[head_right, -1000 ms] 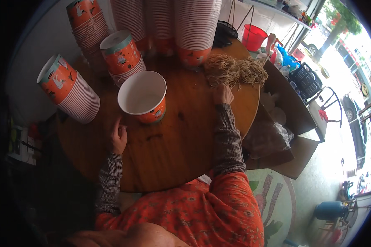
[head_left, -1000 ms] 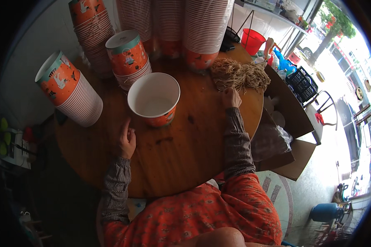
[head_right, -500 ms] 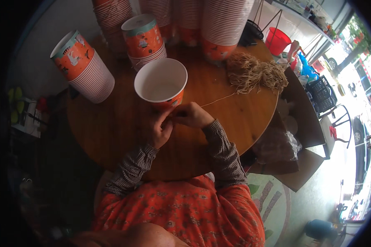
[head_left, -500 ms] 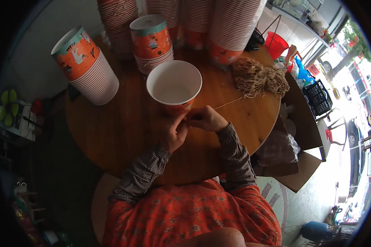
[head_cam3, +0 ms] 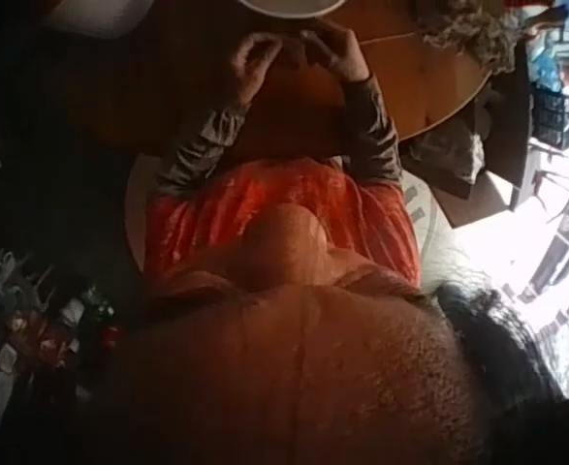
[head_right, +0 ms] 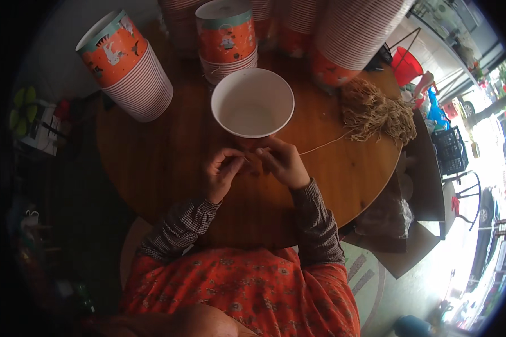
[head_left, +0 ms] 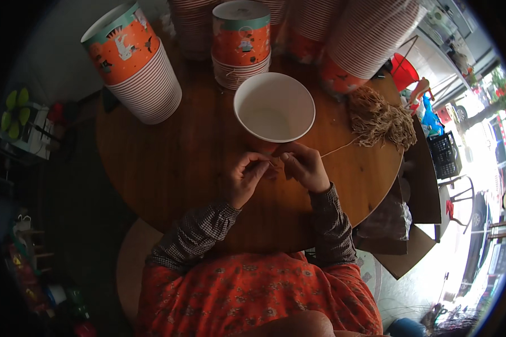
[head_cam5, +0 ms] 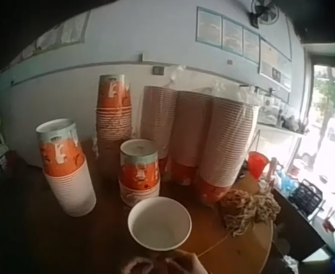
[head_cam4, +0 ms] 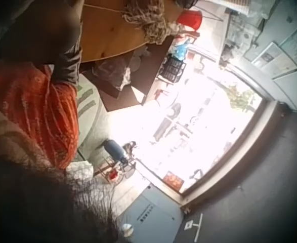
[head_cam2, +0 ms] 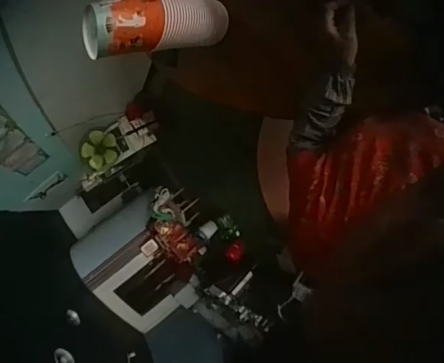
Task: Attaching string handles to decorative paper buckets at a wooden workbench.
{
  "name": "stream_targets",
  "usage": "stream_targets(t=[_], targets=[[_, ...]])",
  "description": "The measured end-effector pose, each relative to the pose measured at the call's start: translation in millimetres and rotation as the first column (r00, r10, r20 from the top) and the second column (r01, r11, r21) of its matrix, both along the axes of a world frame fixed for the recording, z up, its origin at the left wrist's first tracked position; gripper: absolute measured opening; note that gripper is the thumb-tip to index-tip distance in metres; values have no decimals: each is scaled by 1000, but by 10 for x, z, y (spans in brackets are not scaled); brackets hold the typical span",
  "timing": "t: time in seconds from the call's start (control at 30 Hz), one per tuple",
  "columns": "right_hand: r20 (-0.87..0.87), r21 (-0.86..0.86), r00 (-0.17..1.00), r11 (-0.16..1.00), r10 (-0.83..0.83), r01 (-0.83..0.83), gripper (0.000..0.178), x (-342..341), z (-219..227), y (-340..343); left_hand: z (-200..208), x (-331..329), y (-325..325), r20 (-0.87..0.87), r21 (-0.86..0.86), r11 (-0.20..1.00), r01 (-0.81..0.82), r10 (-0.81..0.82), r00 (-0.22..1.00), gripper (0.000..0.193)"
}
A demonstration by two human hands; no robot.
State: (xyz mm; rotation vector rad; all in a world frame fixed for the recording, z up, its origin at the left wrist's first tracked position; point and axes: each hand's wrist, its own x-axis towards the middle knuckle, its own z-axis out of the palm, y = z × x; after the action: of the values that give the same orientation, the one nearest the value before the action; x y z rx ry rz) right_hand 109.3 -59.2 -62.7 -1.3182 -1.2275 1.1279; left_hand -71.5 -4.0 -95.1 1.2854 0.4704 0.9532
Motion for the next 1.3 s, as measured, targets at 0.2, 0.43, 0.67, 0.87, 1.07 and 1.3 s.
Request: stream_targets(t=[0.2,0.43,0.67,0.87,1.07,1.3], targets=[[-39,187,997,980,72,-63,21,-136,-31,106,-2,-41,97,182,-159,987,-37,66,981,11],[74,-7,993,996,90,-89,12,4,-43,-8,0,-76,132,312,-331,942,51,58,948,9],[33,-159,992,981,123,-116,16,78,50,-58,-15,-33,55,260,-419,899,123,-11,966,8],[-279,-68,960,997,14,-35,17,-200,-54,-14,-48,-25,49,119,-413,908,76,-29,992,6],[-301,-179,953,983,-17,-39,14,-162,-109,-19,-22,6,43,86,-478,875,80,-44,995,12],[-15,63,996,994,-92,93,11,-248,-230,-36,-131,-70,124,-247,-94,995,-22,-1,969,30]])
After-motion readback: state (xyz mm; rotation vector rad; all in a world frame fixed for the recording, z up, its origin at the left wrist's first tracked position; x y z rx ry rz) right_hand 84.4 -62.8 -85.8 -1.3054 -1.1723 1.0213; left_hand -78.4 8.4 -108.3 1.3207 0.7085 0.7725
